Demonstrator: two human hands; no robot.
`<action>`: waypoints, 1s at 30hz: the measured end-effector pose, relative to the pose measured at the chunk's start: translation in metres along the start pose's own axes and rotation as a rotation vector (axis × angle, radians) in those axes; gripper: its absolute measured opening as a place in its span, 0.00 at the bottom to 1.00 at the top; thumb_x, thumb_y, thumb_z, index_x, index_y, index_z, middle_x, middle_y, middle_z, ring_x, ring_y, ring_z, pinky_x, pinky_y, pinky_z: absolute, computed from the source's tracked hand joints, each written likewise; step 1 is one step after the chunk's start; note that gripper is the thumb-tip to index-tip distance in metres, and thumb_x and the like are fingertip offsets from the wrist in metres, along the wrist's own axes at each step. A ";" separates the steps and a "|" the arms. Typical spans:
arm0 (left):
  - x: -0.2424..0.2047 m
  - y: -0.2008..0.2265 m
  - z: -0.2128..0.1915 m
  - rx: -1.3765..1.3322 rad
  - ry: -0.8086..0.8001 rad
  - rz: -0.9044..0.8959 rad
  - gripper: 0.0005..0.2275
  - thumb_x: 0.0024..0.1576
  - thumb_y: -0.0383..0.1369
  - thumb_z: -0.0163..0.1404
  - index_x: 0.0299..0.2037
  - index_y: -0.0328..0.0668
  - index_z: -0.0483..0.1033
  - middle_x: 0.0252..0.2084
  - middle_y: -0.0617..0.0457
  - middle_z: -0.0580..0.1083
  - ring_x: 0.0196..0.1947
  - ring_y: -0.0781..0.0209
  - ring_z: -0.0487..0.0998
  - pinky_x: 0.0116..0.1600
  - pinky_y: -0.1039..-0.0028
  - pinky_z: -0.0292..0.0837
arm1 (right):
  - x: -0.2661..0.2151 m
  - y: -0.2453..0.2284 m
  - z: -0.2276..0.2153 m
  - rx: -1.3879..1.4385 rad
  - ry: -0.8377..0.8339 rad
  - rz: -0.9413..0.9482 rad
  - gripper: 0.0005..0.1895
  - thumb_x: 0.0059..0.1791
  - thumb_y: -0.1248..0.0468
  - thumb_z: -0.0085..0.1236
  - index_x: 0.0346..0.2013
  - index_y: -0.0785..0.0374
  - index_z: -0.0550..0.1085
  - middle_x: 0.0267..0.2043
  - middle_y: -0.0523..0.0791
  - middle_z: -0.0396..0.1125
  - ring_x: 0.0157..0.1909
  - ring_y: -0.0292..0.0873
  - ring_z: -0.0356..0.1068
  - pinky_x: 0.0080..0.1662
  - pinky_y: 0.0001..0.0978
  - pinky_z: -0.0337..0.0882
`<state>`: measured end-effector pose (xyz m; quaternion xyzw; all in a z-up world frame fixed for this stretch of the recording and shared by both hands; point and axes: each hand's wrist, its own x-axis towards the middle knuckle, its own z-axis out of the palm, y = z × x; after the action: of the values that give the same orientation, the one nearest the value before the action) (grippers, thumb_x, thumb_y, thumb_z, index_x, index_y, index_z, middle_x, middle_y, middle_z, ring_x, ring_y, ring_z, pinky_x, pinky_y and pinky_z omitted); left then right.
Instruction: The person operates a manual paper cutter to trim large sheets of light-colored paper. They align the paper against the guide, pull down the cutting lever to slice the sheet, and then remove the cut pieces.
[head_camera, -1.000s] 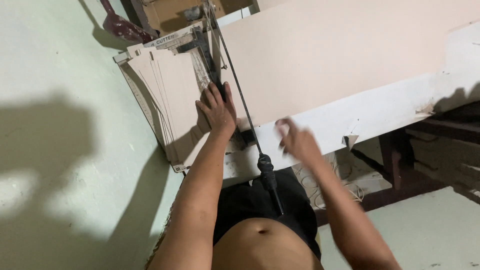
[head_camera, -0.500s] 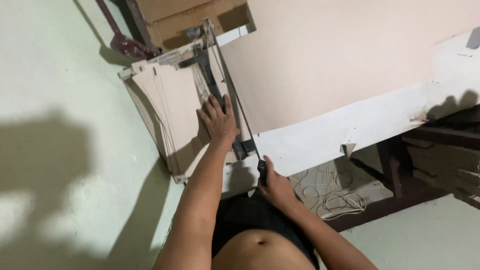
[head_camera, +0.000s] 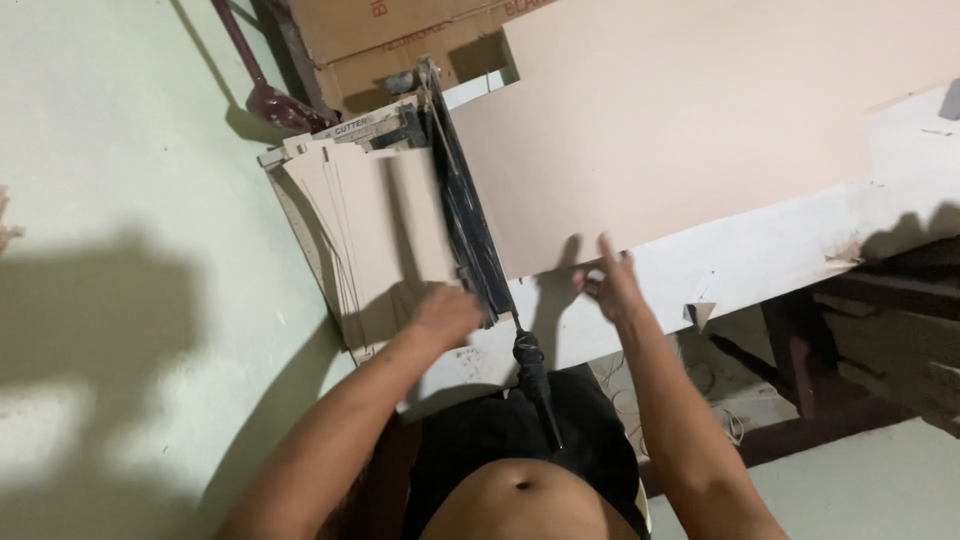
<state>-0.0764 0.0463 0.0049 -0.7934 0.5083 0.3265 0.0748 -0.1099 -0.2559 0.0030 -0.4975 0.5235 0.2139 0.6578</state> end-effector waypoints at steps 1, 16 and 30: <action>-0.013 -0.011 0.022 0.026 -0.090 -0.074 0.04 0.52 0.39 0.56 0.30 0.55 0.82 0.33 0.55 0.80 0.32 0.52 0.80 0.33 0.55 0.70 | 0.022 0.005 -0.010 0.125 0.009 -0.023 0.49 0.53 0.38 0.58 0.71 0.57 0.39 0.59 0.57 0.53 0.48 0.58 0.64 0.45 0.49 0.65; -0.006 -0.035 -0.105 -0.616 0.137 -0.679 0.36 0.59 0.48 0.53 0.75 0.47 0.49 0.73 0.30 0.50 0.73 0.29 0.48 0.71 0.38 0.44 | 0.007 0.022 -0.004 -0.022 -0.132 -0.111 0.17 0.57 0.60 0.57 0.46 0.76 0.72 0.38 0.57 0.73 0.39 0.51 0.79 0.49 0.43 0.79; 0.055 -0.035 -0.060 -0.553 -0.034 -0.836 0.53 0.51 0.42 0.64 0.77 0.46 0.33 0.77 0.29 0.34 0.76 0.28 0.35 0.68 0.24 0.28 | -0.248 -0.072 0.098 -1.229 -0.204 -0.093 0.40 0.51 0.46 0.46 0.77 0.46 0.49 0.35 0.58 0.77 0.41 0.64 0.79 0.50 0.54 0.76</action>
<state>-0.0052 -0.0062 0.0116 -0.9139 0.0402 0.4039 -0.0055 -0.0951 -0.1400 0.2531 -0.7844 0.2172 0.4936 0.3064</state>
